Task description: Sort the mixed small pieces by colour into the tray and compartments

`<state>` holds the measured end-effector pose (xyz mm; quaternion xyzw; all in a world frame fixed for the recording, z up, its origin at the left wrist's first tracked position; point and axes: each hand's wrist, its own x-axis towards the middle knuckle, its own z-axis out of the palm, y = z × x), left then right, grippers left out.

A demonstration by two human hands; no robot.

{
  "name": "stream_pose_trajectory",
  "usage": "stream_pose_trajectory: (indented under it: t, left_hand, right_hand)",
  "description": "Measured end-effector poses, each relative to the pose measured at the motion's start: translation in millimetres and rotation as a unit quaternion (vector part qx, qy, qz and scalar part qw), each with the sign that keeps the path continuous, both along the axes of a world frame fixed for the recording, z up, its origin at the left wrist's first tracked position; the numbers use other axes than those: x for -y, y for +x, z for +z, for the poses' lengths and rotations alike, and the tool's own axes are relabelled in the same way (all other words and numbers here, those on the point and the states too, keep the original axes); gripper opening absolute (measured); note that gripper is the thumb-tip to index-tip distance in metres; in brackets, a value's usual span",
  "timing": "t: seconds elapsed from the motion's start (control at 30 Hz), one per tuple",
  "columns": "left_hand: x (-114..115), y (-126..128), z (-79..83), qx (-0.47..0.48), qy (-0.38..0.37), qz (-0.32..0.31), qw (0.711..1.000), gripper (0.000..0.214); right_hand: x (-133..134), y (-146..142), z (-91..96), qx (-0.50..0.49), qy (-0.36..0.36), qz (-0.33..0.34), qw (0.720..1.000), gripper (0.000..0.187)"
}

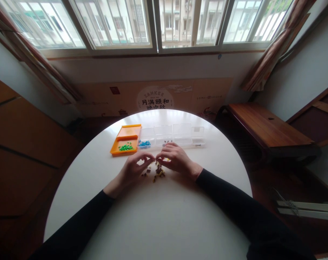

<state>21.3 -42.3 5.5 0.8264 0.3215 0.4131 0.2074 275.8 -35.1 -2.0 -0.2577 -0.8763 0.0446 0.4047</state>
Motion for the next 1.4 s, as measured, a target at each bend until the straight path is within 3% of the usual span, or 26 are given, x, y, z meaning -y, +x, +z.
stream_pose_trajectory:
  t: [0.17, 0.33, 0.63, 0.9, 1.4]
  left_hand:
    - [-0.3, -6.6, 7.9, -0.049, 0.038, 0.035, 0.997, 0.01]
    - [-4.5, -15.5, 11.3, -0.132, 0.06, 0.029, 0.989, 0.016]
    - [-6.3, -15.7, 8.5, -0.177, 0.035, 0.023, 0.983, 0.02]
    - [-6.4, -22.7, 17.0, -0.176, 0.01, -0.053, 0.983, 0.013]
    - [-7.5, -23.8, 16.7, -0.179, 0.001, -0.062, 0.982, 0.011]
  right_hand:
    - [-3.4, 4.8, -4.2, -0.056, -0.062, -0.033, 0.996, 0.009]
    - [-5.5, 9.8, -7.6, -0.096, -0.115, -0.074, 0.986, 0.008]
    - [-4.7, 9.8, -5.0, -0.091, -0.106, -0.072, 0.988, 0.006]
    - [-4.9, 10.4, -5.6, -0.096, -0.108, -0.072, 0.987, 0.01]
    - [-4.8, 10.8, -5.7, -0.11, -0.102, -0.08, 0.986, 0.007]
